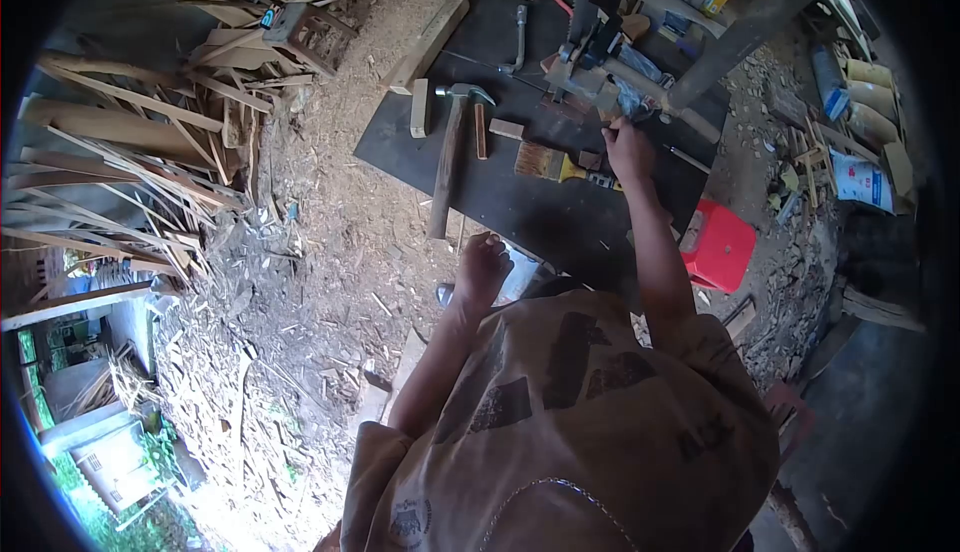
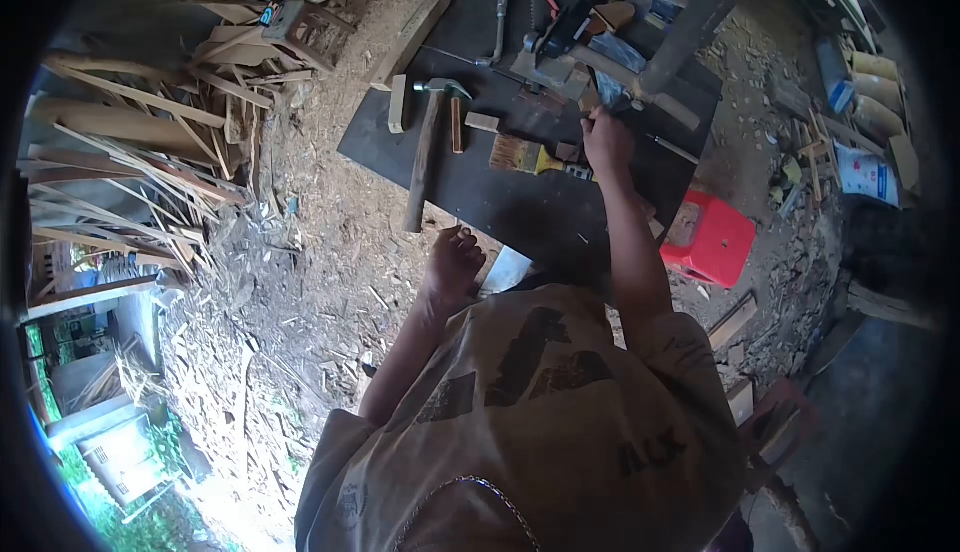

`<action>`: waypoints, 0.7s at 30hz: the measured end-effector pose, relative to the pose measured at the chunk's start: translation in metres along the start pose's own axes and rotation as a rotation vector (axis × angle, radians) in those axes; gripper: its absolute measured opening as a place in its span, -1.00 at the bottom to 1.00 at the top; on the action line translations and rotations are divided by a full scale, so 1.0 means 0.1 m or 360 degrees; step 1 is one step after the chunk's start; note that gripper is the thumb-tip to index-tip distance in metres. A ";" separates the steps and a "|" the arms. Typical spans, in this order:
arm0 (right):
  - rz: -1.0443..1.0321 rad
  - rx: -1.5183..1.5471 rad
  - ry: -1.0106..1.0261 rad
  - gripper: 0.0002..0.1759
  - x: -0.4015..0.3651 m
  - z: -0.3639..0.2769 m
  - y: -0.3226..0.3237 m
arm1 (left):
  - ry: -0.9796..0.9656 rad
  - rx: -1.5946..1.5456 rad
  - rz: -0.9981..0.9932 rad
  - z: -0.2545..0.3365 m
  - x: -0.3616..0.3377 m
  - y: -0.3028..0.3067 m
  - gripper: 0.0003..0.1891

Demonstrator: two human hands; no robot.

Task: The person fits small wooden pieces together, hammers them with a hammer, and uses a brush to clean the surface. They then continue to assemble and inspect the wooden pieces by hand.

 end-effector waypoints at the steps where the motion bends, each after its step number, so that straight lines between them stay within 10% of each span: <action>1: 0.0008 0.0069 0.0045 -0.71 -0.01 0.00 0.00 | -0.0002 -0.0015 -0.0019 -0.01 0.01 0.00 -0.81; 10: -0.0653 0.1380 0.0319 -0.61 -1.07 -0.56 0.24 | 0.0244 -0.0084 -0.0113 0.03 -0.01 -0.37 -0.58; 16: -0.0652 0.1353 0.0234 -0.74 -1.95 -0.67 0.48 | 0.0347 0.0008 -0.0432 -0.04 0.48 -0.03 -0.62; 21: -0.0505 0.1136 -0.0090 -0.76 -2.22 -0.39 0.57 | 0.0451 0.0237 -0.0081 0.02 0.35 -0.16 -0.68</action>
Point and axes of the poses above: each hand's wrist, its own x-axis towards the middle knuckle, its own y-axis out of the back of the hand, z = x × y, the point moved 5 cm from there along x, towards the middle knuckle, and after that the axes turned 5 degrees about x, right-handed, at the moved point
